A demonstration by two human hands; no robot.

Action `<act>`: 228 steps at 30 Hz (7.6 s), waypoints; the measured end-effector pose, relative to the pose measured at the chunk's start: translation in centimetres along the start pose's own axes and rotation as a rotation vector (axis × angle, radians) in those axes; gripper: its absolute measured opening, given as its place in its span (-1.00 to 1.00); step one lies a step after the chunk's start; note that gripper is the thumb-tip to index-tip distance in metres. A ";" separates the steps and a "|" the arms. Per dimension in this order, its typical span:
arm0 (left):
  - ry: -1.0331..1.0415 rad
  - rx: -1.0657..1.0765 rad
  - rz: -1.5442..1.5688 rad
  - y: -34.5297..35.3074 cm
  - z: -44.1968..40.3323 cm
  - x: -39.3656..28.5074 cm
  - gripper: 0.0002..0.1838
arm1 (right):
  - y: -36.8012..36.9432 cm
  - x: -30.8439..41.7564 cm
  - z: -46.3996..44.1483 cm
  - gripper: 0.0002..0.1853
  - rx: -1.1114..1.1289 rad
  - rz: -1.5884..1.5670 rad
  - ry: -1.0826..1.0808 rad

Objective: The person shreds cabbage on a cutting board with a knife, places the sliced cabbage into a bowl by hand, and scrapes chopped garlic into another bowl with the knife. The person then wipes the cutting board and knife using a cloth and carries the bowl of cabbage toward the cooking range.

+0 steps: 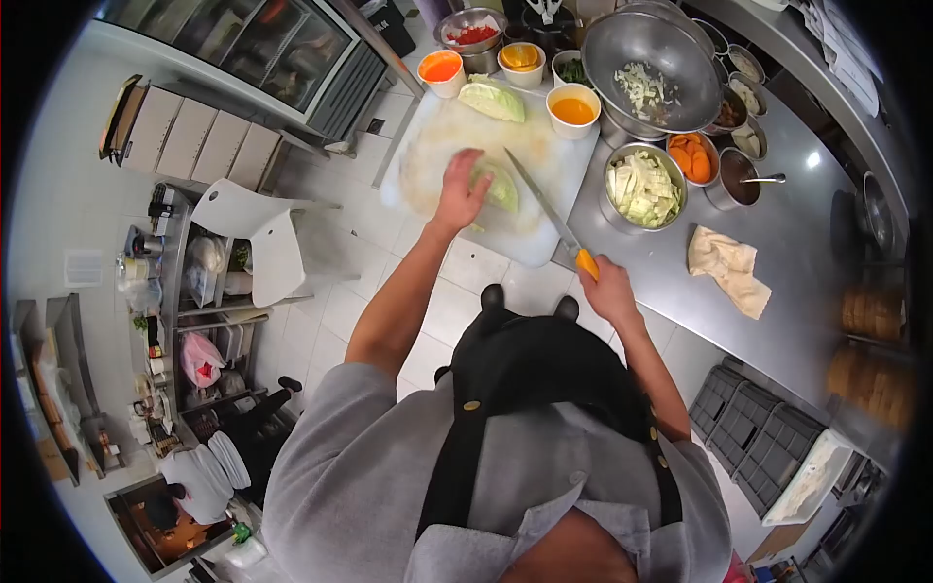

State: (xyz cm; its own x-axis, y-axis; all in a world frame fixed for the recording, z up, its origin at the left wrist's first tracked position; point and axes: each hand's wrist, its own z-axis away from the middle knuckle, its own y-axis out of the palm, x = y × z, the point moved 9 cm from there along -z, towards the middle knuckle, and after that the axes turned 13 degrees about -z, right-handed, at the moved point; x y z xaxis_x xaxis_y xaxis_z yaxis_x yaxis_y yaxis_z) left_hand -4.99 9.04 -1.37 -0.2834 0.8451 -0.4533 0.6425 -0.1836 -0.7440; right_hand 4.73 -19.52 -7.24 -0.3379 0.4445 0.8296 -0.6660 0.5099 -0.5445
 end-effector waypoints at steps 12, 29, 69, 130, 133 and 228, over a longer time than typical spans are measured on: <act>0.038 0.147 0.226 0.6 5.7 -4.0 -0.81 | 1.2 2.1 -3.0 -0.71 -0.161 0.258 -0.014; -0.212 0.046 -0.225 1.0 5.3 10.9 -0.89 | 1.6 0.9 -2.0 -0.70 -0.186 0.157 0.028; 0.060 -0.119 -0.221 -0.3 4.8 -1.8 -0.63 | 1.4 2.8 -3.2 -0.62 -0.074 0.268 0.073; 0.114 0.022 -0.202 0.4 3.0 -0.2 -0.60 | 0.7 8.1 5.3 -0.73 0.168 0.052 0.128; 0.120 0.010 -0.201 0.4 2.9 -0.1 -0.59 | 0.7 8.4 5.1 -0.72 0.203 0.110 0.121; 0.038 -0.150 -0.010 -1.0 3.0 1.2 -0.71 | 5.0 13.5 2.9 -0.67 0.185 0.281 0.013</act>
State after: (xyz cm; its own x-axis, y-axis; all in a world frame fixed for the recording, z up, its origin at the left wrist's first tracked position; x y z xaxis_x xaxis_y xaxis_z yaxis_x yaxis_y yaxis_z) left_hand -8.13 8.75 -2.65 -0.2654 0.8654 -0.4251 0.7394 -0.1002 -0.6658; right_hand -5.11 -13.15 1.56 -0.5176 0.5587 0.6480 -0.6580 0.2241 -0.7189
